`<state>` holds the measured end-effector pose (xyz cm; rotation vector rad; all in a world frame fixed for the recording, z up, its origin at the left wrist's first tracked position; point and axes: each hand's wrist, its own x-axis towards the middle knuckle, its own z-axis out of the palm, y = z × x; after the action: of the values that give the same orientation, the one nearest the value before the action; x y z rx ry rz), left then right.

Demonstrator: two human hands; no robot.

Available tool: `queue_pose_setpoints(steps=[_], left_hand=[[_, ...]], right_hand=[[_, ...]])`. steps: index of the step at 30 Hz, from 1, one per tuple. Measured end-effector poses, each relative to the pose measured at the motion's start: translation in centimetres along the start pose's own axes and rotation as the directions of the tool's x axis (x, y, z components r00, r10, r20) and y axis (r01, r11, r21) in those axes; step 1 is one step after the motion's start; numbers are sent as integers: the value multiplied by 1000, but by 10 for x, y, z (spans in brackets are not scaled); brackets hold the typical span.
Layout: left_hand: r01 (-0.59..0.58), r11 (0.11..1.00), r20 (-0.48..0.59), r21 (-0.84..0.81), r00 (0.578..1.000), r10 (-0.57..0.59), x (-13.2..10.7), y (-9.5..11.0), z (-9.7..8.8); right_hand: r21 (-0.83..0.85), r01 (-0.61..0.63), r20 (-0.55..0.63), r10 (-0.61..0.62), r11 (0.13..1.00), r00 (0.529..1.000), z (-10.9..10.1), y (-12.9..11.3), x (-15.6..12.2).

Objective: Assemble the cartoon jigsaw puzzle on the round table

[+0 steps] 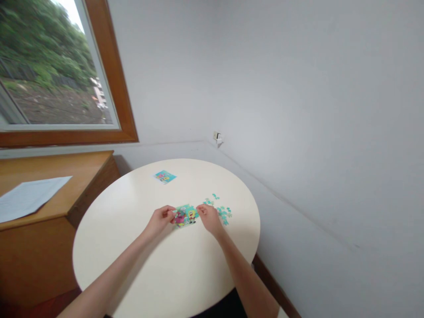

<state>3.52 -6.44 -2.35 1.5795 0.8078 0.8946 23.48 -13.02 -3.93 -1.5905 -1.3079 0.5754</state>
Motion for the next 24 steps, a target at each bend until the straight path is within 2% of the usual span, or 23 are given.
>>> queue_pose_setpoints(steps=[2, 4, 7, 9, 13, 18, 24], left_hand=[[-26, 1000, -116, 5, 993, 26, 17, -2, -13], [-68, 997, -220, 26, 973, 72, 29, -8, -21], [-77, 996, -314, 49, 945, 89, 36, -24, -26], [-66, 993, -353, 95, 931, 96, 34, -36, -25], [-60, 987, -290, 148, 952, 101, 29, -49, -23], [-32, 988, -282, 150, 957, 74, 30, -46, -25], [-26, 988, -277, 153, 959, 68, 30, -44, -26]], right_hand=[[-267, 12, -18, -18, 964, 1000, -11, 3, 23], [-490, 4, 22, 8, 871, 1000, -17, 5, 43], [-675, -24, 66, 93, 737, 993, -18, 7, 60], [-701, -36, 72, 121, 712, 990, -17, 10, 65], [-707, -43, 72, 133, 706, 988, -19, 20, 70], [-689, -36, 92, 136, 724, 986, -28, 29, 75], [-676, -48, 110, 164, 736, 980, -30, 28, 81]])
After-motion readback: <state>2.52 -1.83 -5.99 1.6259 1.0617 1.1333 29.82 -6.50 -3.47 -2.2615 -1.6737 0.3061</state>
